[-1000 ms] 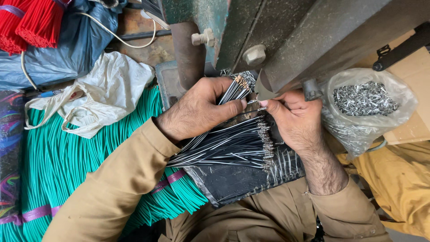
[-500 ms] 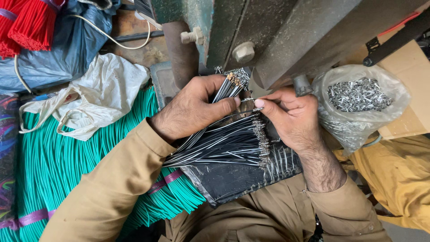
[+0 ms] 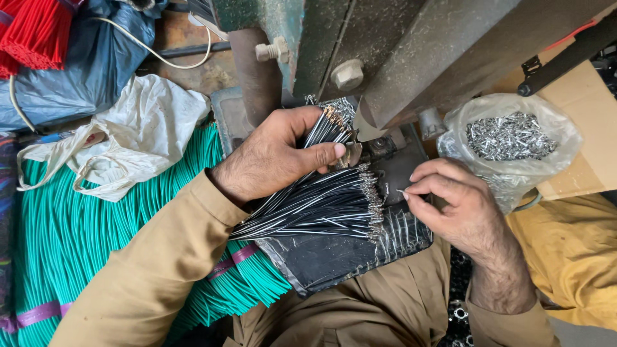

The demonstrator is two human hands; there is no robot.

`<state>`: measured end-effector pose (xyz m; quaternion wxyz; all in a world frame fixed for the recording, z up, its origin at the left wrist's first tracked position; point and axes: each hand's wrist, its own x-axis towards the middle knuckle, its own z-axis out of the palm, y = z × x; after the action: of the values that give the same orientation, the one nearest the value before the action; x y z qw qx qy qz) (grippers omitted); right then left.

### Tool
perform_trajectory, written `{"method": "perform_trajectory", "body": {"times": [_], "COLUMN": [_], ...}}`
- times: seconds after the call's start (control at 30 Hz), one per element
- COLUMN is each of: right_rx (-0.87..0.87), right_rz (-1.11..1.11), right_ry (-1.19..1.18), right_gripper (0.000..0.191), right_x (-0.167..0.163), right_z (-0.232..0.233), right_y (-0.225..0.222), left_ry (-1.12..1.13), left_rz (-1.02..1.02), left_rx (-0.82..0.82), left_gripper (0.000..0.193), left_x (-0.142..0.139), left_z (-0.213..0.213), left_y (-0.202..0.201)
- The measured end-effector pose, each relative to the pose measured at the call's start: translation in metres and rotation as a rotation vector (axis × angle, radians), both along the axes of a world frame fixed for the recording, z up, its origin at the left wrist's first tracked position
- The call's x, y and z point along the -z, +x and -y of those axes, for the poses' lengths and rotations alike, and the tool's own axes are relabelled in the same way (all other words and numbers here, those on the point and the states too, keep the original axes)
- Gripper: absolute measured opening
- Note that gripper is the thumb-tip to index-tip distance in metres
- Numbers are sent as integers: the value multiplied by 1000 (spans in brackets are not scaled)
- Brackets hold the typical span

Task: The person holds a bundle of black wire ends in one hand and small metal fittings in the other, inserting each wire end into a fitting and pressing it under a bench-mounted press machine to attach the fitting to the wire. Completed wires are laid on the work surface as the person repeats the process with the next wire.

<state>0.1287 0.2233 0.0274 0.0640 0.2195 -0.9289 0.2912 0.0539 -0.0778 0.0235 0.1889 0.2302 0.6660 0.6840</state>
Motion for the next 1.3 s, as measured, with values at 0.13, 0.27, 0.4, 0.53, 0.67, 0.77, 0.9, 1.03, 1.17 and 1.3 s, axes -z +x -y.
{"method": "perform_trajectory", "body": {"times": [0.13,0.27,0.4,0.53,0.67,0.77,0.9,1.03,1.17,1.3], "right_rx": [58,108,24,30,70,67,39,52,61,-2], "right_rz": [49,163,161,161,216,238,230,133,234,223], "right_ry": [-156,-392,-632,-683,-711,-665,-654,-555,-650,-621], "right_gripper": [16,18,12,7,9,14,16,18,12,15], "right_x": [3,6,12,26,30,28,24,23,26,14], "right_z": [8,22,38,54,55,56,57,54,56,51], "right_y": [-6,-24,-34,-40,-48,-50,-51,-52,-50,-38], "left_ry": [33,35,-5,4,4,-26,-37,-40,-59,49], "left_rz": [2,-13,-17,-41,-27,-59,-67,-78,-31,-152], "left_rx": [20,28,38,23,16,16,17,15,-3,29], "left_gripper": [20,17,15,15,16,17,18,18,19,23], "left_x": [-2,0,1,2,2,2,3,3,1,1], "left_z": [3,2,4,6,6,5,5,4,4,5], "left_y": [-1,-3,-3,-2,-3,-3,-4,-4,-2,2]}}
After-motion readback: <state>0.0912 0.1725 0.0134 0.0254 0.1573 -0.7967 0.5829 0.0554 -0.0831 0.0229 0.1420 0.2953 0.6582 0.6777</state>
